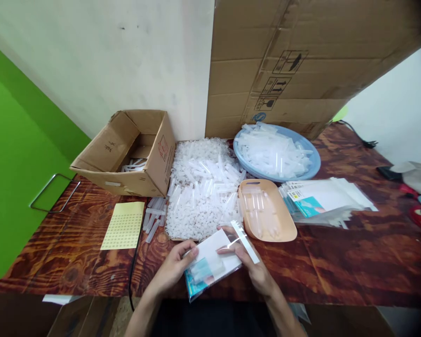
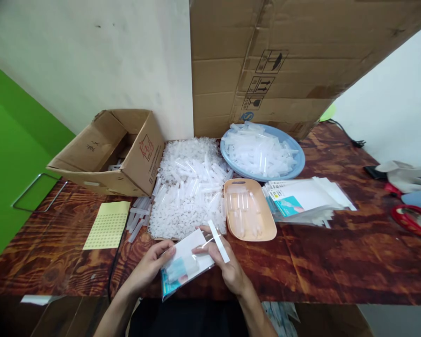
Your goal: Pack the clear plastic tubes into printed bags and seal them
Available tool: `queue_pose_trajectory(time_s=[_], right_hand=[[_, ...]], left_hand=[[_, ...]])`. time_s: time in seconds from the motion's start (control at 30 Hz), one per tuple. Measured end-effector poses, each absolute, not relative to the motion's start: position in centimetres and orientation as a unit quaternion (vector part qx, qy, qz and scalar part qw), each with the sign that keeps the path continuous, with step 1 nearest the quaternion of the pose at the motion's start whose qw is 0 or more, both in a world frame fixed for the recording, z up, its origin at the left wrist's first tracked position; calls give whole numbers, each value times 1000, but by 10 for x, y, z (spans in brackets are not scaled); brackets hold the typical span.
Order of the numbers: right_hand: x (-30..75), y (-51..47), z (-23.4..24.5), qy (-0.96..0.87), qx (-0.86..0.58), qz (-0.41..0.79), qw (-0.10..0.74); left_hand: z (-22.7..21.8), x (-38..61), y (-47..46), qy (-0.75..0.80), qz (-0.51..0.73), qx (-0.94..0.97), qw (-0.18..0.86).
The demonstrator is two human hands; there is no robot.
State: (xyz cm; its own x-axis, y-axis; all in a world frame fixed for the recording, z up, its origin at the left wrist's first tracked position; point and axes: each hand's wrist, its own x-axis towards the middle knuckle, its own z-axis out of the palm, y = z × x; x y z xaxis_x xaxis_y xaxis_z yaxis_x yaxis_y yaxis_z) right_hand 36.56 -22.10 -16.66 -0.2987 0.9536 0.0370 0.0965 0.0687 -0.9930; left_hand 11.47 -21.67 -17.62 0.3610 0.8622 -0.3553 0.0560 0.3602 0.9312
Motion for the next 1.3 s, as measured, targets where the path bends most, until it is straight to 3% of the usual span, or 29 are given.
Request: queue_pose_trajectory(time_s=[0.07, 0.13, 0.23, 0.37, 0.47, 0.6, 0.8, 1.07, 1.3], right_hand=[[367, -216, -168, -595, -432, 536, 415], [369, -209, -169, -532, -444, 524, 496], [368, -201, -167, -417, -454, 485, 621], [351, -198, -150, -463, -433, 522, 570], [336, -191, -140, -456, -486, 498, 555], [335, -183, -145, -469, -534, 473, 520], [334, -193, -146, -571, -506, 472, 442], [322, -200, -146, -626, -482, 413, 453], [324, -191, -149, -715, -433, 328, 440]], left_hand=[[-174, 115, -215, 485, 306, 483, 661], [-170, 115, -215, 499, 326, 493, 634], [-159, 117, -215, 549, 389, 557, 488], [-140, 125, -219, 465, 401, 773, 161], [-127, 132, -223, 378, 317, 869, 37], [-122, 134, -224, 324, 296, 896, 65], [-129, 151, -195, 407, 419, 800, 138], [-130, 154, -169, 398, 403, 809, 157], [-110, 150, -166, 436, 386, 751, 312]])
